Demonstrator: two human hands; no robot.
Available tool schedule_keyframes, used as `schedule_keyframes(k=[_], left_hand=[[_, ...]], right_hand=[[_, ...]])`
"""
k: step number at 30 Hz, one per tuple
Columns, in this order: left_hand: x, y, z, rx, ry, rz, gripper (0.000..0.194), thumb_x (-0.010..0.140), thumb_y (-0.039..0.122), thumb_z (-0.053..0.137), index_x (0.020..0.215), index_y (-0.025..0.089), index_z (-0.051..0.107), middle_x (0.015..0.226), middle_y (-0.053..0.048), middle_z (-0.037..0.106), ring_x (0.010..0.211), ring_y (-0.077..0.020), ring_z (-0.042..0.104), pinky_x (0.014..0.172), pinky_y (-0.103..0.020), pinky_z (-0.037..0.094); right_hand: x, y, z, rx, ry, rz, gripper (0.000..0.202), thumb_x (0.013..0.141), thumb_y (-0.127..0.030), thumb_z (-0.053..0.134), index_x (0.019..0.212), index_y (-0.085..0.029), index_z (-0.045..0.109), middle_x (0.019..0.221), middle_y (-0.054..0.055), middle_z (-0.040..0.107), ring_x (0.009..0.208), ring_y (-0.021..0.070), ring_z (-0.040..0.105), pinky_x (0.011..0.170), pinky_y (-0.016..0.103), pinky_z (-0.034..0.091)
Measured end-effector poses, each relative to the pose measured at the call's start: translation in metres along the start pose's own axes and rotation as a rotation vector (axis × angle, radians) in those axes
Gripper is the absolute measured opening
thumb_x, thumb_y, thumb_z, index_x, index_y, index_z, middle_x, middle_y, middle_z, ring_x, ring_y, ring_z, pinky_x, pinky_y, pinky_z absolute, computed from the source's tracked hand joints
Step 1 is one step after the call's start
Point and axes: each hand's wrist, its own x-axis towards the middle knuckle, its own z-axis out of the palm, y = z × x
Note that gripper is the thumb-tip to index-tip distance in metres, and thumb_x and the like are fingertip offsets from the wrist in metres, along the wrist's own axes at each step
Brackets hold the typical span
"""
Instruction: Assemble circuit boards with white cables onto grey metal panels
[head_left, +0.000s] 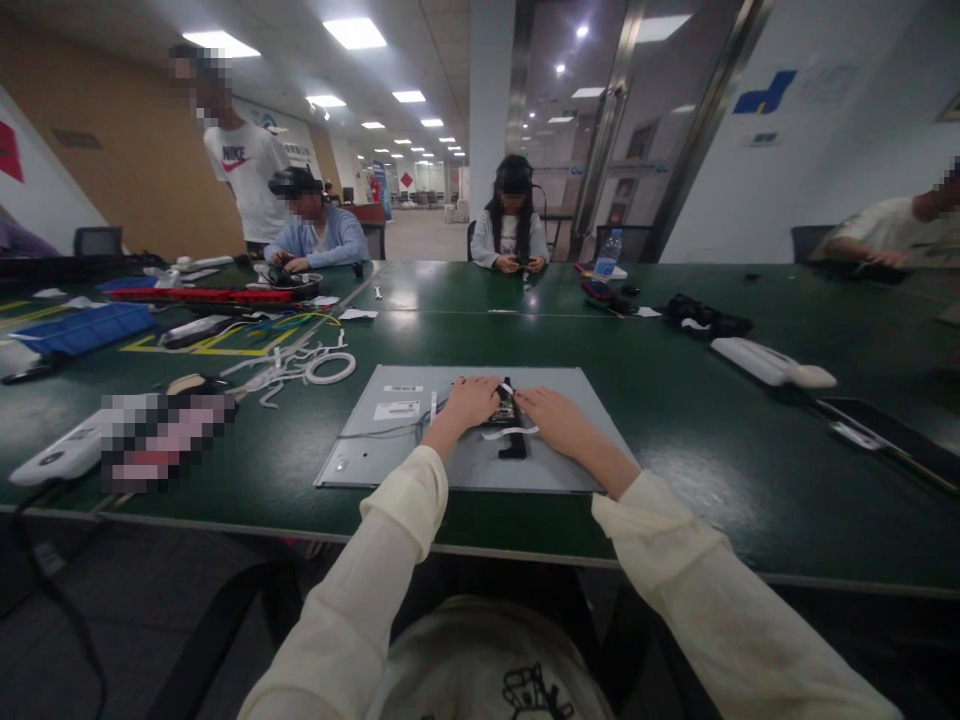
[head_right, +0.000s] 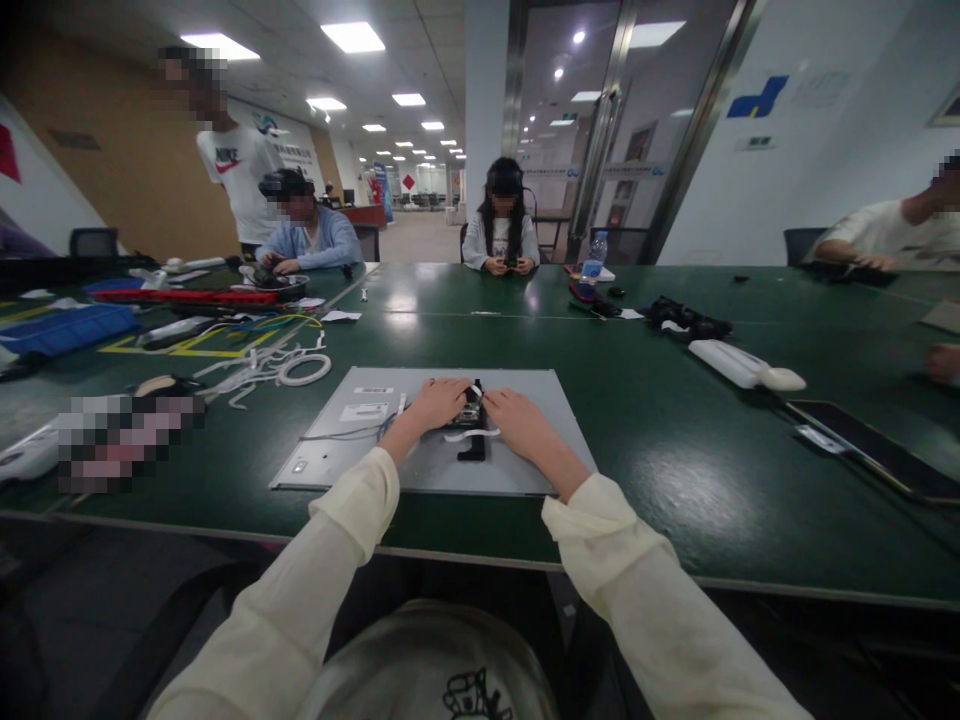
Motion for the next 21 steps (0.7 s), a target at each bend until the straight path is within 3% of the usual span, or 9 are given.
schedule_keyframes(k=[10, 14, 17, 21], left_hand=[[0.0, 0.0, -0.001, -0.012, -0.016, 0.026, 0.039, 0.09, 0.024, 0.028, 0.125, 0.021, 0.045, 0.133, -0.007, 0.049, 0.118, -0.0196, 0.047, 0.095, -0.039, 0.036], [0.0, 0.001, -0.002, -0.017, 0.003, 0.017, 0.038, 0.091, 0.024, 0.027, 0.123, 0.021, 0.046, 0.131, -0.007, 0.051, 0.117, -0.0185, 0.048, 0.094, -0.036, 0.037], [-0.001, 0.001, -0.003, -0.013, 0.018, -0.007, 0.036, 0.091, 0.026, 0.029, 0.121, 0.019, 0.048, 0.122, -0.009, 0.057, 0.111, -0.019, 0.052, 0.092, -0.034, 0.038], [-0.001, 0.002, -0.005, 0.004, 0.043, -0.032, 0.033, 0.091, 0.027, 0.03, 0.115, 0.018, 0.051, 0.113, -0.009, 0.061, 0.104, -0.0199, 0.056, 0.09, -0.033, 0.04]], right_hand=[[-0.005, -0.001, -0.001, 0.048, 0.033, 0.027, 0.04, 0.084, -0.007, 0.039, 0.12, -0.016, 0.053, 0.123, 0.011, 0.053, 0.109, 0.0233, 0.049, 0.089, 0.038, 0.042], [-0.007, 0.004, -0.004, 0.192, 0.095, 0.124, 0.042, 0.083, -0.007, 0.037, 0.12, -0.015, 0.053, 0.122, 0.01, 0.055, 0.11, 0.0204, 0.049, 0.093, 0.034, 0.038], [-0.008, 0.005, -0.013, 0.331, 0.146, 0.315, 0.037, 0.087, -0.013, 0.034, 0.116, -0.014, 0.056, 0.106, 0.01, 0.063, 0.097, 0.0166, 0.057, 0.086, 0.028, 0.039], [-0.008, -0.001, -0.025, 0.36, 0.032, 0.446, 0.038, 0.091, -0.037, 0.034, 0.096, -0.016, 0.065, 0.08, 0.008, 0.066, 0.073, 0.0166, 0.06, 0.067, 0.025, 0.038]])
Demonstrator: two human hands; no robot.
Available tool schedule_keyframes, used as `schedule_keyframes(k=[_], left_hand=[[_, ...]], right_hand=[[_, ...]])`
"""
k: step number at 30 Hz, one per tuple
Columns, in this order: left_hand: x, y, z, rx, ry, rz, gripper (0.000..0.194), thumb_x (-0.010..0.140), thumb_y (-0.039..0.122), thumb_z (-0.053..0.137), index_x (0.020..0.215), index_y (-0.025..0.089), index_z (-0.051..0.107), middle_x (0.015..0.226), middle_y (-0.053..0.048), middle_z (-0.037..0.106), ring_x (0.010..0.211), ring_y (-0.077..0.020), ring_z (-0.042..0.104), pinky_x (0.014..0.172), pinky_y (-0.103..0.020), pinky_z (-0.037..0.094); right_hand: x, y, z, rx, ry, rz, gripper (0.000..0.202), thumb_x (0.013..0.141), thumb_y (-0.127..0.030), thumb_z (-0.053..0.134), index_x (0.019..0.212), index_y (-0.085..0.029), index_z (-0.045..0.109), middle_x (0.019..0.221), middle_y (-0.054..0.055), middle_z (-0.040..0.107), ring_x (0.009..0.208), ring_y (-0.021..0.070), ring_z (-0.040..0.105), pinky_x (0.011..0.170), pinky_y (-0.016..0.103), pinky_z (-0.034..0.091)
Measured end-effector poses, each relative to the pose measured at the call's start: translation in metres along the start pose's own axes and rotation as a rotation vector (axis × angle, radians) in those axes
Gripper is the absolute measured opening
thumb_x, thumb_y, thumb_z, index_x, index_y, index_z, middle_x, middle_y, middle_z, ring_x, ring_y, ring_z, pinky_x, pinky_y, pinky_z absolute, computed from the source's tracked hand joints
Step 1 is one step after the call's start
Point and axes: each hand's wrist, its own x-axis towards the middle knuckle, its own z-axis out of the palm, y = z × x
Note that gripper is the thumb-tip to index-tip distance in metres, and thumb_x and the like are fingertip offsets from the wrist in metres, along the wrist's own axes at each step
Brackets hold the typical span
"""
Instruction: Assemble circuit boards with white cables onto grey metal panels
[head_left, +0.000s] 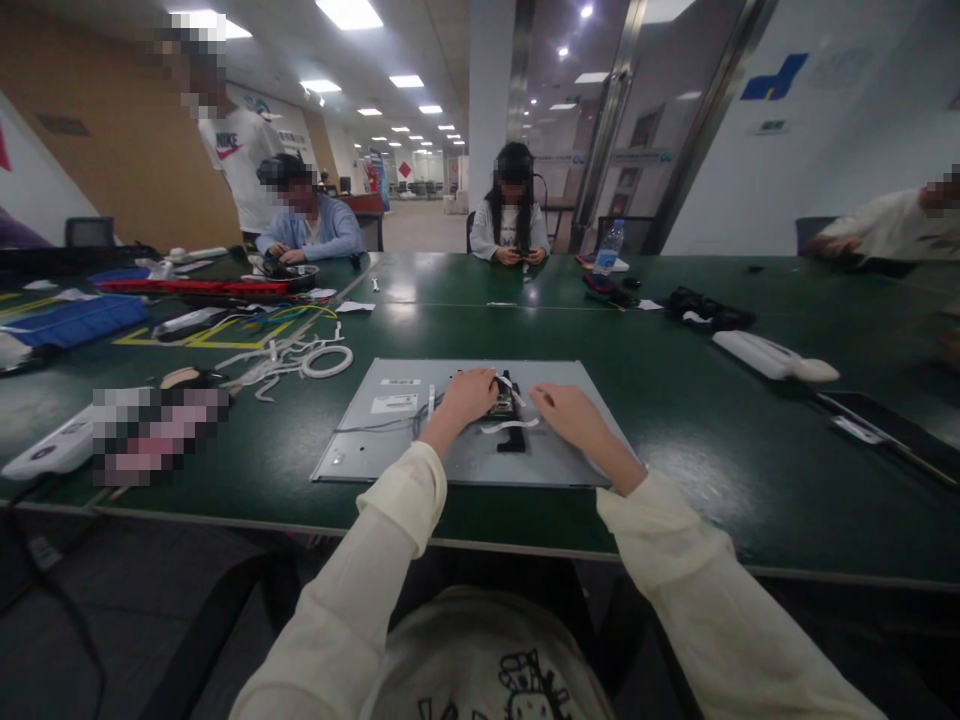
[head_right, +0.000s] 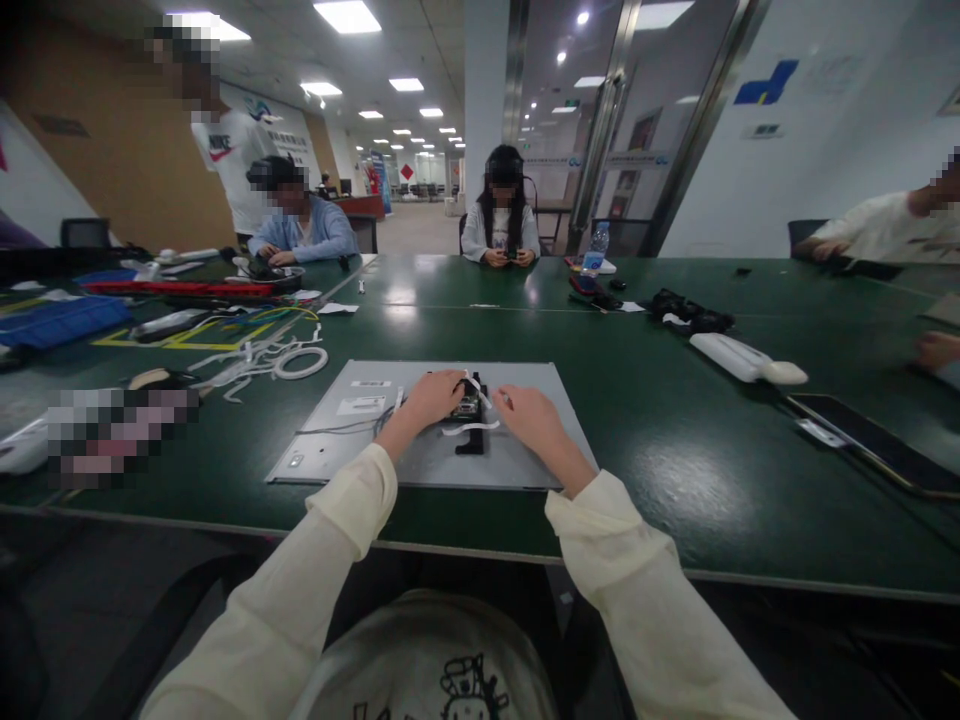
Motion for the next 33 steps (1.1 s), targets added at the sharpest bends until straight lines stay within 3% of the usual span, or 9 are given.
schedule_keyframes(k=[5, 9, 15, 19, 24, 29, 33], left_hand=[[0.0, 0.002, -0.003, 0.005, -0.013, -0.028, 0.03, 0.09, 0.027, 0.033, 0.109, 0.017, 0.054, 0.108, -0.009, 0.061, 0.098, -0.0192, 0.058, 0.085, -0.03, 0.042], [-0.001, 0.003, -0.004, 0.002, -0.026, -0.054, 0.029, 0.09, 0.027, 0.033, 0.108, 0.017, 0.054, 0.11, -0.009, 0.061, 0.099, -0.0182, 0.057, 0.087, -0.029, 0.041], [0.0, 0.001, -0.002, -0.008, -0.016, -0.035, 0.03, 0.089, 0.026, 0.033, 0.105, 0.016, 0.056, 0.109, -0.009, 0.061, 0.101, -0.0191, 0.056, 0.088, -0.03, 0.041], [0.002, -0.001, 0.0, -0.034, -0.012, -0.041, 0.029, 0.088, 0.028, 0.036, 0.106, 0.016, 0.056, 0.109, -0.009, 0.061, 0.101, -0.0204, 0.056, 0.088, -0.032, 0.041], [0.001, -0.001, -0.002, -0.075, -0.033, -0.07, 0.028, 0.086, 0.031, 0.041, 0.106, 0.017, 0.056, 0.107, -0.009, 0.061, 0.097, -0.0213, 0.057, 0.083, -0.03, 0.043], [-0.005, 0.007, -0.019, -0.127, 0.132, -0.059, 0.03, 0.086, 0.021, 0.042, 0.113, 0.015, 0.052, 0.113, -0.011, 0.056, 0.105, -0.0204, 0.052, 0.091, -0.031, 0.039], [-0.012, 0.02, -0.037, -0.366, 0.312, -0.118, 0.028, 0.09, 0.024, 0.034, 0.1, 0.015, 0.058, 0.102, -0.008, 0.061, 0.096, -0.016, 0.054, 0.087, -0.026, 0.04]], right_hand=[[-0.003, -0.008, 0.0, 0.103, -0.105, -0.014, 0.039, 0.086, -0.047, 0.04, 0.092, -0.018, 0.066, 0.069, 0.004, 0.065, 0.062, 0.0143, 0.057, 0.058, 0.023, 0.035], [-0.002, -0.005, 0.001, 0.244, -0.16, -0.023, 0.03, 0.079, -0.04, 0.052, 0.094, -0.017, 0.066, 0.066, 0.001, 0.064, 0.061, 0.0126, 0.056, 0.061, 0.022, 0.037], [-0.003, -0.005, -0.005, 0.539, -0.223, -0.001, 0.023, 0.074, -0.031, 0.055, 0.089, -0.016, 0.064, 0.059, -0.002, 0.061, 0.054, 0.0096, 0.053, 0.055, 0.021, 0.041], [-0.003, -0.01, -0.01, 0.733, -0.215, 0.062, 0.023, 0.073, -0.033, 0.058, 0.087, -0.016, 0.064, 0.062, -0.001, 0.059, 0.053, 0.0087, 0.052, 0.05, 0.02, 0.043], [0.0, -0.007, -0.014, 0.931, -0.087, 0.111, 0.028, 0.071, -0.037, 0.061, 0.087, -0.015, 0.063, 0.061, -0.001, 0.056, 0.051, 0.007, 0.049, 0.049, 0.019, 0.044], [0.0, -0.004, -0.013, 0.906, -0.054, 0.167, 0.032, 0.071, -0.041, 0.062, 0.089, -0.014, 0.063, 0.061, -0.002, 0.055, 0.052, 0.0072, 0.05, 0.05, 0.02, 0.045], [-0.003, -0.005, -0.013, 0.886, -0.044, 0.126, 0.036, 0.072, -0.045, 0.06, 0.091, -0.014, 0.063, 0.063, -0.001, 0.056, 0.053, 0.0076, 0.05, 0.051, 0.021, 0.046]])
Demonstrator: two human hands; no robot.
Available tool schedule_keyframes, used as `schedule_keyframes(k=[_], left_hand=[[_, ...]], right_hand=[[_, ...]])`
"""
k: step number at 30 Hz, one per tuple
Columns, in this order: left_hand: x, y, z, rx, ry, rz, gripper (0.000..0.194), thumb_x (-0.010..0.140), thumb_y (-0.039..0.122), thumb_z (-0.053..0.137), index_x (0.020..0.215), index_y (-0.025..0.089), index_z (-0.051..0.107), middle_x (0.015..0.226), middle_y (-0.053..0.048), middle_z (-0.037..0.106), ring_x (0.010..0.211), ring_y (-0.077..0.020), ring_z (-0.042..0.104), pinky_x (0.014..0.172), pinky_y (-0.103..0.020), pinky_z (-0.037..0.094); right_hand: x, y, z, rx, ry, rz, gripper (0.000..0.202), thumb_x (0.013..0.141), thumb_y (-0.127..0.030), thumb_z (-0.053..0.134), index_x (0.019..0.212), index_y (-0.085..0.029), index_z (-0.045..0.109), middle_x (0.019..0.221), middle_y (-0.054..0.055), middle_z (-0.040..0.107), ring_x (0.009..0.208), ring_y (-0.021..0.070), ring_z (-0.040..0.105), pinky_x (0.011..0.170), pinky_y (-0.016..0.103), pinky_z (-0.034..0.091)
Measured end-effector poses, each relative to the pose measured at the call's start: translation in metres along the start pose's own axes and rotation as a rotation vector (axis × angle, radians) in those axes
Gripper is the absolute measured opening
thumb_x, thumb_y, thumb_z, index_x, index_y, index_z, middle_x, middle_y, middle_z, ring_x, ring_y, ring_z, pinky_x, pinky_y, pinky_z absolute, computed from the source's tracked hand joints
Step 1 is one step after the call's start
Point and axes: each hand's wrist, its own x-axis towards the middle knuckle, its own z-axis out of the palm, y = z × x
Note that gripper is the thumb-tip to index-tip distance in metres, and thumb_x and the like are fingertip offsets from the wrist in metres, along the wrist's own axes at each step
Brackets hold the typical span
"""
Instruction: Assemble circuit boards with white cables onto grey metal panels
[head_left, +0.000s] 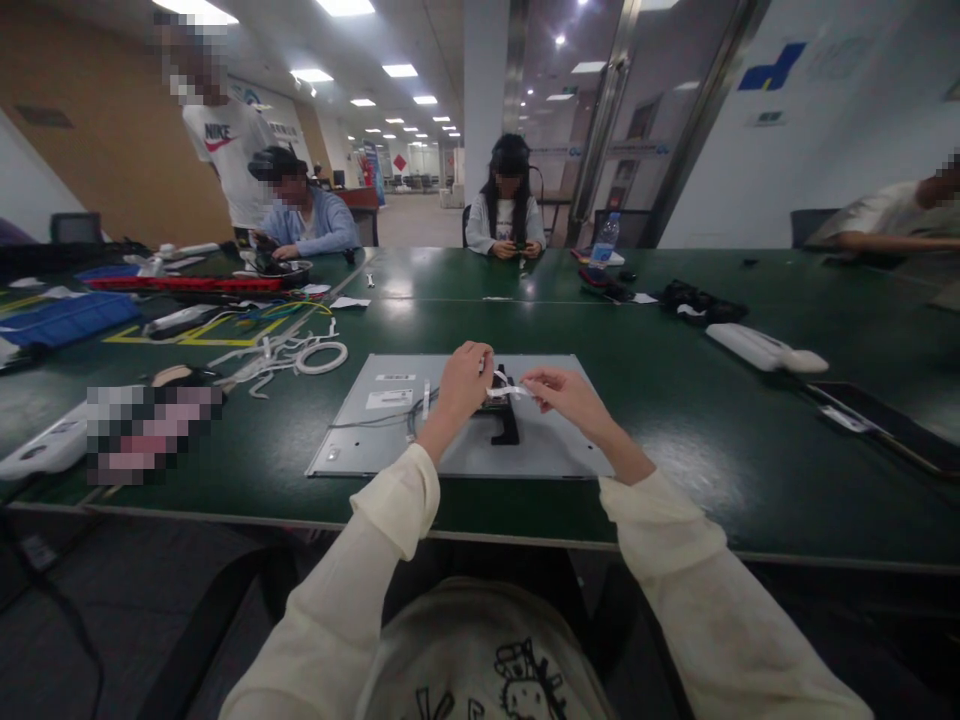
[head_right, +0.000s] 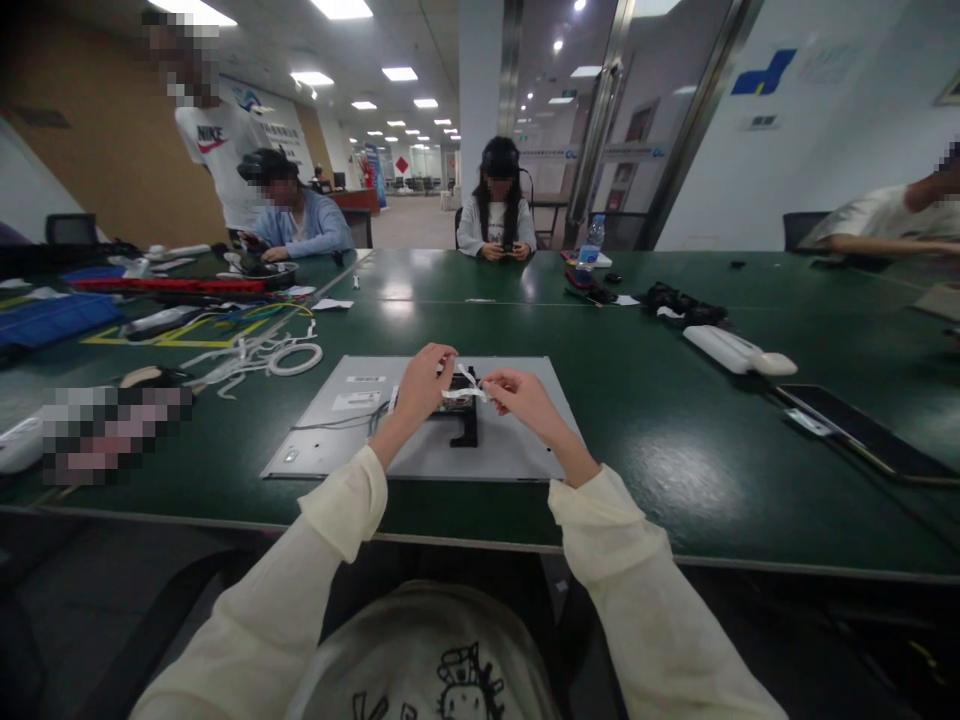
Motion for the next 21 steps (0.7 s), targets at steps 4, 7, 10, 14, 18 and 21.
schedule_keyframes(k=[4, 7, 10, 14, 18, 21], left_hand=[[-0.012, 0.012, -0.007, -0.352, -0.158, -0.104, 0.052, 0.091, 0.046, 0.025, 0.076, 0.014, 0.063, 0.077, -0.005, 0.065, 0.069, -0.0131, 0.058, 0.069, -0.024, 0.043], [-0.023, 0.016, -0.01, -0.624, -0.42, -0.21, 0.07, 0.089, 0.056, 0.01, 0.071, 0.013, 0.063, 0.072, -0.006, 0.065, 0.051, -0.0095, 0.054, 0.051, -0.022, 0.038], [-0.031, 0.013, -0.012, -0.727, -0.592, -0.282, 0.071, 0.086, 0.06, 0.01, 0.065, 0.013, 0.059, 0.066, -0.004, 0.062, 0.043, -0.008, 0.049, 0.041, -0.02, 0.026], [-0.038, 0.006, -0.007, -0.517, -0.438, -0.235, 0.045, 0.083, 0.049, 0.037, 0.056, 0.015, 0.051, 0.048, 0.003, 0.047, 0.043, -0.0079, 0.044, 0.045, -0.02, 0.03], [-0.046, 0.004, -0.001, -0.23, -0.331, -0.097, 0.039, 0.085, 0.038, 0.039, 0.055, 0.016, 0.053, 0.052, 0.001, 0.051, 0.054, -0.0111, 0.049, 0.052, -0.022, 0.032], [-0.052, 0.008, 0.001, -0.072, -0.314, -0.077, 0.036, 0.086, 0.035, 0.039, 0.064, 0.016, 0.059, 0.062, -0.002, 0.06, 0.061, -0.0138, 0.054, 0.056, -0.024, 0.035]], right_hand=[[-0.006, -0.001, 0.0, -0.035, 0.036, -0.054, 0.038, 0.074, -0.047, 0.058, 0.092, -0.014, 0.063, 0.062, -0.001, 0.056, 0.052, 0.0083, 0.051, 0.05, 0.021, 0.045], [-0.011, -0.001, 0.001, -0.092, 0.087, -0.089, 0.036, 0.075, -0.045, 0.057, 0.091, -0.014, 0.062, 0.06, -0.001, 0.056, 0.05, 0.0087, 0.05, 0.049, 0.021, 0.043], [-0.017, -0.001, 0.004, -0.147, 0.125, -0.099, 0.034, 0.076, -0.044, 0.055, 0.091, -0.014, 0.063, 0.061, 0.0, 0.057, 0.048, 0.009, 0.05, 0.049, 0.021, 0.042], [-0.022, 0.003, 0.012, -0.303, 0.128, -0.135, 0.027, 0.078, -0.038, 0.052, 0.086, -0.015, 0.064, 0.059, 0.0, 0.058, 0.05, 0.01, 0.052, 0.053, 0.022, 0.041], [-0.022, 0.012, 0.018, -0.522, 0.157, -0.196, 0.019, 0.076, -0.029, 0.053, 0.085, -0.017, 0.066, 0.065, 0.0, 0.061, 0.058, 0.0109, 0.053, 0.059, 0.022, 0.038], [-0.022, 0.017, 0.02, -0.582, 0.15, -0.188, 0.02, 0.077, -0.028, 0.052, 0.087, -0.017, 0.065, 0.064, 0.0, 0.06, 0.058, 0.0108, 0.052, 0.058, 0.022, 0.037]])
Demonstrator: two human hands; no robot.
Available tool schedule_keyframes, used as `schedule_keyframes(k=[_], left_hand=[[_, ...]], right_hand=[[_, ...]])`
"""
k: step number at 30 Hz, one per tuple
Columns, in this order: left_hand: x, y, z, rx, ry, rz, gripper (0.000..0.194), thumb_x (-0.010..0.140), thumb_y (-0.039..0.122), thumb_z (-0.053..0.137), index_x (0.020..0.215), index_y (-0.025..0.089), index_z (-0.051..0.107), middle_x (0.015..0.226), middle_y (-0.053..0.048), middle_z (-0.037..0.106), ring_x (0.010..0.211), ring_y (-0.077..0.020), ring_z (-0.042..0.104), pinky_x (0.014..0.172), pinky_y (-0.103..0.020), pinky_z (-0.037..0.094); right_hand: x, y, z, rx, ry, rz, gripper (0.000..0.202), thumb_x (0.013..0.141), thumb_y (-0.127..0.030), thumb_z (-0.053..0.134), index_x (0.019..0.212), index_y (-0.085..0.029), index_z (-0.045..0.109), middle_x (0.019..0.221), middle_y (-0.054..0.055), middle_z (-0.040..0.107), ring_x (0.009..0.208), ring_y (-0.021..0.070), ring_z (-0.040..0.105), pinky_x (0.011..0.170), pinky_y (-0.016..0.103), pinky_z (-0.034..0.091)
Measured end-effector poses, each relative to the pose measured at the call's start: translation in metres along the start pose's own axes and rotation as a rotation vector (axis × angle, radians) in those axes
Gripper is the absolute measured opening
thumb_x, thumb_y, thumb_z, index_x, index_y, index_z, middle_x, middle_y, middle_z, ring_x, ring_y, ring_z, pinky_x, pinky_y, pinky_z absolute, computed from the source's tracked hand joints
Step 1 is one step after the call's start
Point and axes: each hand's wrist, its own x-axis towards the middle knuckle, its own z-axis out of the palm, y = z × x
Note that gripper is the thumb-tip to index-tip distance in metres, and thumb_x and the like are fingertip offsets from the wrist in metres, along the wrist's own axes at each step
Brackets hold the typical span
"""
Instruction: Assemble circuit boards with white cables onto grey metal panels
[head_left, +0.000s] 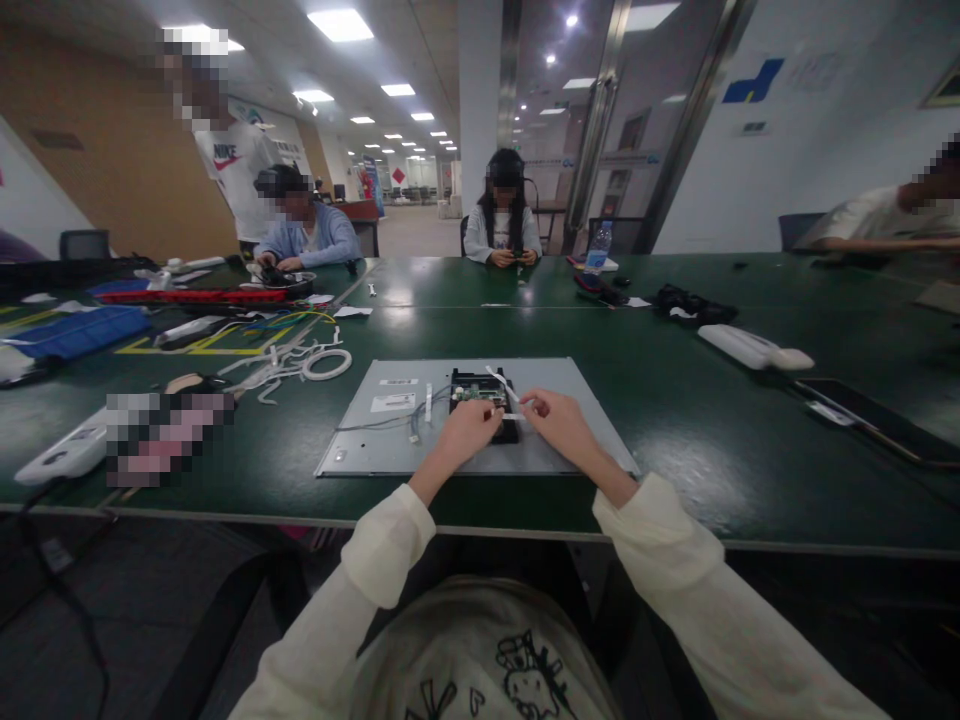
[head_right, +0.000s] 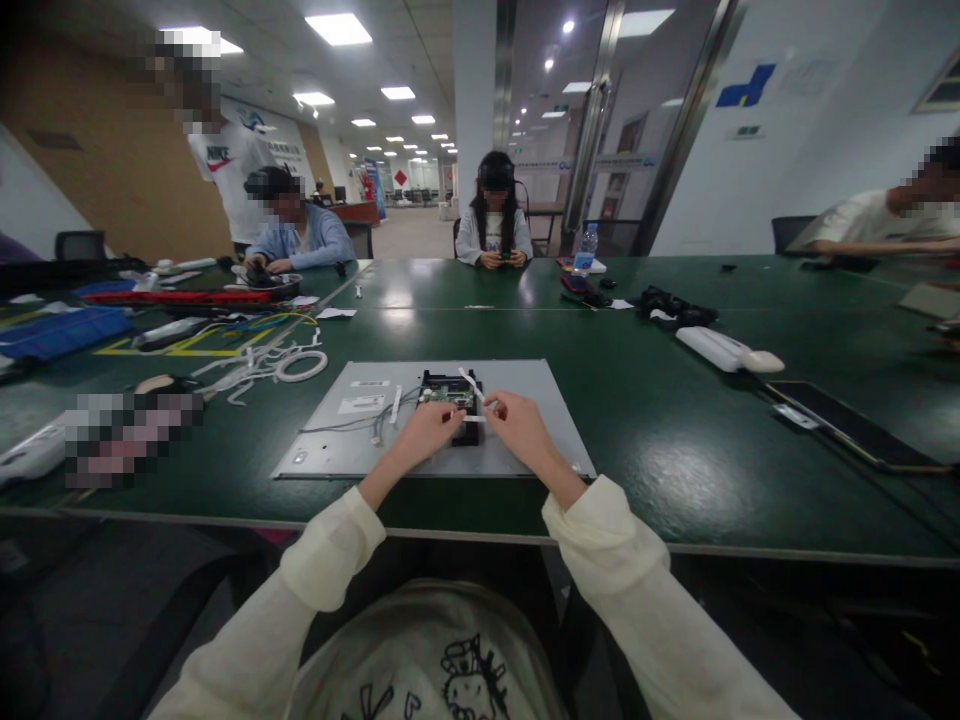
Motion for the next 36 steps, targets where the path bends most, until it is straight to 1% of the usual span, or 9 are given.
schedule_keyframes(k=[5, 10, 15, 20, 26, 29, 36], left_hand=[[-0.005, 0.006, 0.001, 0.209, -0.02, -0.048, 0.034, 0.088, 0.034, 0.037, 0.078, 0.017, 0.065, 0.078, -0.008, 0.067, 0.074, -0.0182, 0.061, 0.064, -0.026, 0.042], [-0.006, 0.005, 0.001, 0.293, -0.043, -0.029, 0.035, 0.089, 0.035, 0.037, 0.081, 0.017, 0.066, 0.082, -0.008, 0.067, 0.079, -0.0204, 0.062, 0.068, -0.029, 0.045], [-0.006, 0.005, 0.004, 0.31, -0.043, -0.022, 0.035, 0.088, 0.035, 0.037, 0.081, 0.017, 0.066, 0.081, -0.008, 0.067, 0.08, -0.0206, 0.062, 0.069, -0.03, 0.046], [-0.006, 0.007, 0.005, 0.318, -0.034, -0.038, 0.034, 0.088, 0.034, 0.038, 0.081, 0.017, 0.066, 0.082, -0.009, 0.067, 0.08, -0.0208, 0.062, 0.069, -0.03, 0.046], [-0.007, 0.008, 0.004, 0.315, -0.054, -0.041, 0.035, 0.088, 0.035, 0.038, 0.082, 0.017, 0.066, 0.084, -0.009, 0.067, 0.08, -0.0204, 0.062, 0.071, -0.03, 0.045], [-0.006, 0.008, 0.003, 0.319, -0.066, -0.046, 0.035, 0.087, 0.035, 0.038, 0.083, 0.017, 0.067, 0.084, -0.009, 0.068, 0.081, -0.0206, 0.062, 0.071, -0.03, 0.045], [-0.003, 0.011, -0.001, 0.338, -0.098, -0.099, 0.031, 0.084, 0.033, 0.043, 0.084, 0.018, 0.07, 0.085, -0.009, 0.068, 0.084, -0.02, 0.062, 0.072, -0.028, 0.045]], right_hand=[[0.0, 0.0, 0.002, -0.031, -0.035, -0.023, 0.02, 0.079, -0.025, 0.049, 0.089, -0.017, 0.064, 0.064, -0.001, 0.059, 0.058, 0.0113, 0.051, 0.059, 0.023, 0.036], [0.0, 0.001, 0.006, -0.072, -0.052, -0.025, 0.02, 0.078, -0.019, 0.048, 0.091, -0.017, 0.062, 0.07, 0.001, 0.061, 0.063, 0.0123, 0.053, 0.062, 0.023, 0.036], [0.001, 0.001, 0.008, -0.123, -0.075, -0.008, 0.016, 0.081, -0.019, 0.047, 0.088, -0.016, 0.061, 0.072, 0.002, 0.061, 0.066, 0.0131, 0.054, 0.063, 0.023, 0.036], [0.0, -0.003, 0.008, -0.138, -0.082, -0.02, 0.016, 0.084, -0.029, 0.049, 0.083, -0.016, 0.059, 0.077, 0.003, 0.062, 0.067, 0.0129, 0.055, 0.066, 0.024, 0.038], [-0.001, -0.002, 0.012, -0.201, -0.115, -0.04, 0.012, 0.083, -0.024, 0.048, 0.082, -0.017, 0.057, 0.081, 0.004, 0.062, 0.069, 0.0129, 0.055, 0.066, 0.024, 0.037], [-0.002, -0.006, 0.012, -0.262, -0.14, -0.034, 0.012, 0.083, -0.023, 0.047, 0.085, -0.018, 0.058, 0.085, 0.004, 0.062, 0.074, 0.0139, 0.055, 0.065, 0.024, 0.036], [-0.004, -0.02, 0.007, -0.452, -0.212, 0.045, 0.019, 0.087, -0.025, 0.043, 0.1, -0.021, 0.055, 0.098, 0.004, 0.063, 0.084, 0.0161, 0.058, 0.063, 0.024, 0.035]])
